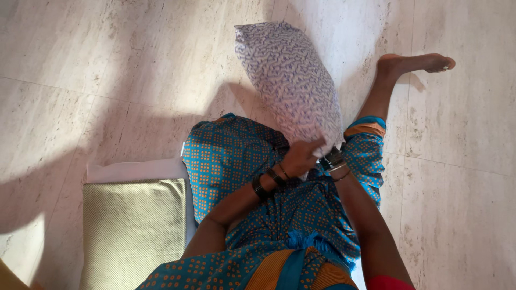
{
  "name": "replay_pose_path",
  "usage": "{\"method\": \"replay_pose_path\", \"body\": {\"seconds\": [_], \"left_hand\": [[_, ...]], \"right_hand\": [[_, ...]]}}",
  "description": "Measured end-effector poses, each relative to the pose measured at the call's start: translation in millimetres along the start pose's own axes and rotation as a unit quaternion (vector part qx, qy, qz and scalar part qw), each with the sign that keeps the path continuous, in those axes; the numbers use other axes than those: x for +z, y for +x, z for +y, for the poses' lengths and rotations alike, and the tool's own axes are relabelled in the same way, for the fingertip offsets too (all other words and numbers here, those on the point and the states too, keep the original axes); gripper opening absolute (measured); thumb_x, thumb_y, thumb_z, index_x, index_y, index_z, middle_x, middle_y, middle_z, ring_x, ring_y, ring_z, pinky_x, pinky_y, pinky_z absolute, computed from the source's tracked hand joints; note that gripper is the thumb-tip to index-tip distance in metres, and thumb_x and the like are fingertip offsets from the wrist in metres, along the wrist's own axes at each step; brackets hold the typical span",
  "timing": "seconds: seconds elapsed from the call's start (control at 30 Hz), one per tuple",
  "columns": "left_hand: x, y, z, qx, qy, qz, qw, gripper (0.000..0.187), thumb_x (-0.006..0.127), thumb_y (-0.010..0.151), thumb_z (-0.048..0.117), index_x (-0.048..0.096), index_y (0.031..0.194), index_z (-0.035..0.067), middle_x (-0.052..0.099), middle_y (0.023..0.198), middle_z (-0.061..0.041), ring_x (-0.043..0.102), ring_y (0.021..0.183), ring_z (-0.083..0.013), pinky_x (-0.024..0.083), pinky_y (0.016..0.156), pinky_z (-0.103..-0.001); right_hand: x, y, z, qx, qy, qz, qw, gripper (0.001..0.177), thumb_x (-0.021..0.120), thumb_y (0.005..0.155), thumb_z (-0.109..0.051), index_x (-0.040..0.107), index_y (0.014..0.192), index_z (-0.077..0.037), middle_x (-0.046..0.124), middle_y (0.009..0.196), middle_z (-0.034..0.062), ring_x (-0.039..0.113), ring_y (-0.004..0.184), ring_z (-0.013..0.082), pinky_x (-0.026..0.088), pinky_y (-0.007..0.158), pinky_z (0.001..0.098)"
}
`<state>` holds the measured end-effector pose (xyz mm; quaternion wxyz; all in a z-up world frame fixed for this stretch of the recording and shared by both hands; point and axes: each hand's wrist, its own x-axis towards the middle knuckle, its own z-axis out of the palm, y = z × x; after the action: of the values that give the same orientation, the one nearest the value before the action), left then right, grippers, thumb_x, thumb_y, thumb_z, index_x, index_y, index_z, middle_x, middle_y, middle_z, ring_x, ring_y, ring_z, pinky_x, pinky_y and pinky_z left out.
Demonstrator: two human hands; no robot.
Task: The person sits on the floor and inserts a white pillow into a blue-and-white patterned pillowcase. They align the corners, pull the case over the pillow, and smooth the surface to complete the task.
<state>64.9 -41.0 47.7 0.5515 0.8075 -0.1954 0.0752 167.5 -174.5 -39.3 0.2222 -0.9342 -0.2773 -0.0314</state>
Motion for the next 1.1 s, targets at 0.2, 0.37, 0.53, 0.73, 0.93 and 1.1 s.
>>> {"method": "replay_pose_path", "body": {"seconds": [0.2,0.37,0.53,0.73,0.93,1.1], "left_hand": [[52,-42,38,0.033,-0.035,-0.134,0.990,0.034,0.061,0.096,0.030,0.067,0.127,0.017,0.071,0.087,-0.020,0.070,0.082,-0.0402,0.054,0.074,-0.051],[-5,-60,16,0.014,0.022,-0.114,0.993,0.041,0.060,0.101,0.037,0.060,0.130,0.008,0.070,0.089,-0.020,0.069,0.081,-0.0390,0.054,0.071,-0.048],[-51,-92,-25,-0.058,-0.172,-0.139,0.974,0.023,0.072,0.098,0.029,0.068,0.104,0.007,0.064,0.087,-0.004,0.059,0.078,-0.0151,0.051,0.071,-0.031],[-64,-83,-162,-0.193,-0.222,0.384,0.875,0.029,0.069,0.100,0.025,0.058,0.120,0.007,0.065,0.105,-0.003,0.060,0.092,-0.0134,0.053,0.082,-0.029],[-67,-81,-204,-0.213,-0.420,0.458,0.754,0.042,0.056,0.102,0.030,0.048,0.140,0.014,0.057,0.123,-0.002,0.055,0.108,-0.0155,0.048,0.096,-0.035],[-88,-52,-219,-0.251,-0.484,0.527,0.652,0.042,0.046,0.104,0.038,0.051,0.142,0.021,0.055,0.114,0.000,0.054,0.099,-0.0180,0.049,0.089,-0.039]], "right_hand": [[26,39,-15,0.010,-0.012,0.010,1.000,0.058,0.064,0.090,-0.035,0.057,0.134,0.002,0.063,0.124,0.0294,0.058,0.116,0.0479,0.046,0.098,0.0532],[48,30,-42,-0.003,-0.006,0.003,1.000,0.058,0.064,0.090,-0.035,0.057,0.135,0.001,0.063,0.126,0.0286,0.058,0.117,0.0472,0.046,0.099,0.0530],[51,16,-43,-0.011,-0.019,-0.007,1.000,0.058,0.063,0.090,-0.036,0.057,0.135,0.000,0.062,0.127,0.0279,0.057,0.118,0.0466,0.045,0.100,0.0529],[65,8,-57,-0.014,-0.017,-0.017,1.000,0.058,0.062,0.091,-0.036,0.056,0.136,-0.001,0.061,0.129,0.0270,0.056,0.120,0.0458,0.044,0.101,0.0527],[63,14,-53,-0.007,-0.023,-0.008,1.000,0.058,0.061,0.091,-0.037,0.056,0.137,-0.002,0.060,0.131,0.0261,0.056,0.121,0.0450,0.044,0.102,0.0525],[46,12,-34,0.008,-0.021,0.001,1.000,0.058,0.060,0.091,-0.037,0.056,0.137,-0.002,0.059,0.132,0.0253,0.055,0.122,0.0443,0.043,0.103,0.0524]]}}
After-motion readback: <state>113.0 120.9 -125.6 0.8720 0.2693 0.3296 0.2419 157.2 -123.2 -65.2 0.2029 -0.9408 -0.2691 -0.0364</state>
